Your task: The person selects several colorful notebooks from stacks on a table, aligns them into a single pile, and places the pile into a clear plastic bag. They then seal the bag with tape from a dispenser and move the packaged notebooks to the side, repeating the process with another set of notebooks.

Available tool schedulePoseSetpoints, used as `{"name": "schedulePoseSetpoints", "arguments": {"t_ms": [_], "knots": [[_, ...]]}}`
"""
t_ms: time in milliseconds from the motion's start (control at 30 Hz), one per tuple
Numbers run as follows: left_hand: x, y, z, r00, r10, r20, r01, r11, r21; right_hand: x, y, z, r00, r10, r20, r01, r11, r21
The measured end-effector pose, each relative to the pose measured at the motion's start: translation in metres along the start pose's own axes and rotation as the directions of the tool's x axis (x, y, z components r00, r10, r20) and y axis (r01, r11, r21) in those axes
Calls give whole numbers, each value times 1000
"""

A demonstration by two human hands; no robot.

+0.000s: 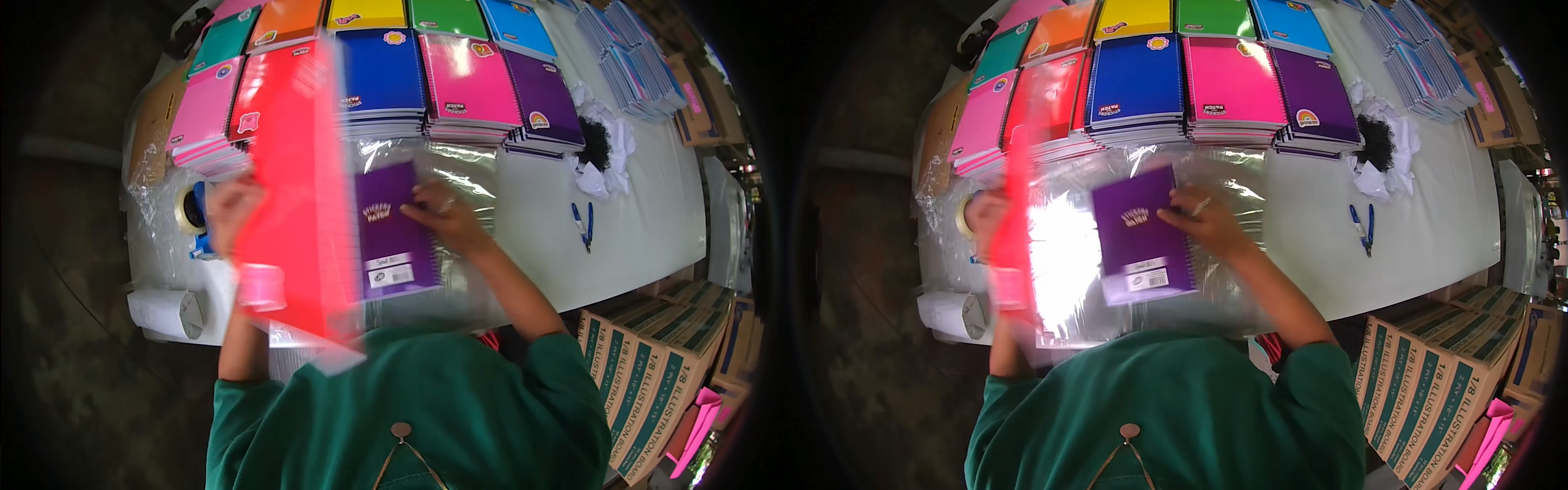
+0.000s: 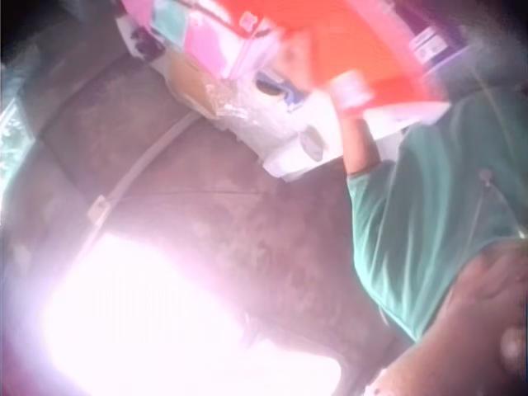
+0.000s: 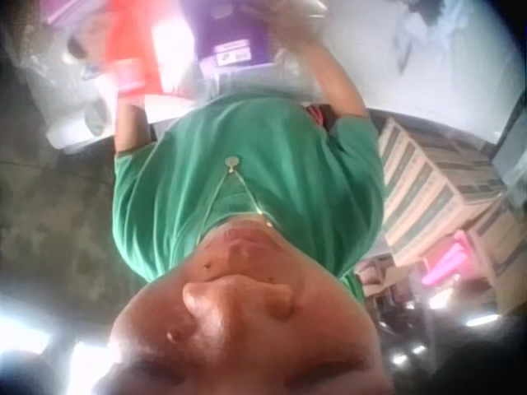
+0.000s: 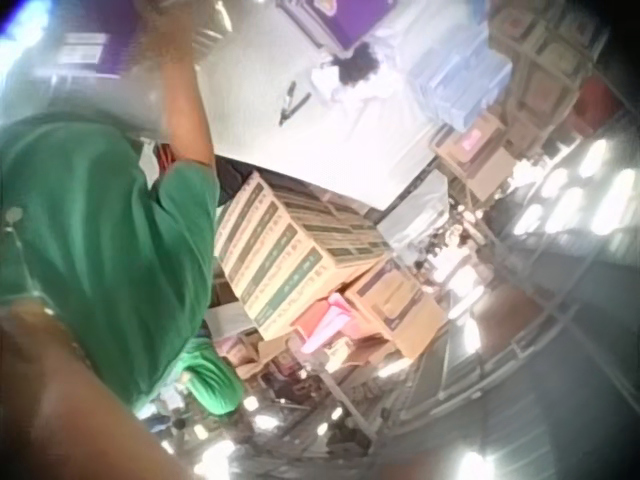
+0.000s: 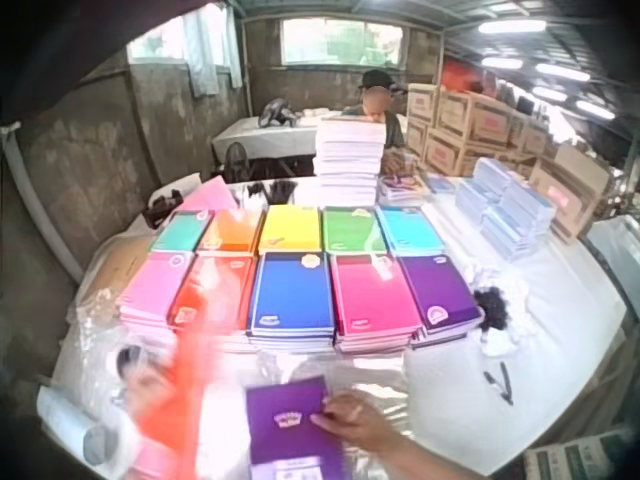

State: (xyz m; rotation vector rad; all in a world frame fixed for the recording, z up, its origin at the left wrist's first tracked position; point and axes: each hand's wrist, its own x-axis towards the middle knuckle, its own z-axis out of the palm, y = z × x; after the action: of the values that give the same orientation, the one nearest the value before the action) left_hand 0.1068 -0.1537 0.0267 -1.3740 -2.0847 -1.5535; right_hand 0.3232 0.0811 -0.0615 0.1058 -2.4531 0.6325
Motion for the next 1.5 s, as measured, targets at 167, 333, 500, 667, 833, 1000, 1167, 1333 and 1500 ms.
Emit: {"name": "schedulePoseSetpoints", "arguments": {"t_ms": [167, 333, 500, 667, 833, 1000, 1167, 1333, 1500], "knots": [[-96, -36, 23, 717, -48, 695, -321, 863, 390, -17, 13, 7, 994, 3, 107, 10, 992, -126], [15, 0, 60, 923, 109, 369, -226, 930, 291, 85, 95, -72, 814, 390, -430, -570, 678, -465], [84, -35, 146, 900, 163, 405, -327, 866, 378, 151, 137, -75, 364, 924, -119, -816, 255, -519], [68, 14, 122, 751, 97, 654, -435, 817, 379, 129, 147, -81, 241, 955, -174, -868, 131, -480], [-103, 64, 70, 587, 11, 810, -294, 934, 201, 140, 140, -78, 272, 957, -99, -862, 197, -467], [-38, -29, 71, 809, -144, 570, -172, 870, 463, 146, 138, -80, 192, 971, -140, -870, 103, -482], [94, -149, -28, 982, -63, 175, -142, 357, 923, 154, 136, -81, 181, 982, -57, -878, 136, -459], [88, -102, -42, 863, -477, 166, 92, 471, 877, 131, 169, -82, 193, 980, -50, -858, 144, -493], [58, -16, -70, 894, -367, -257, 301, 917, -260, 134, 171, -76, 307, 951, 27, -770, 265, -580]]}}
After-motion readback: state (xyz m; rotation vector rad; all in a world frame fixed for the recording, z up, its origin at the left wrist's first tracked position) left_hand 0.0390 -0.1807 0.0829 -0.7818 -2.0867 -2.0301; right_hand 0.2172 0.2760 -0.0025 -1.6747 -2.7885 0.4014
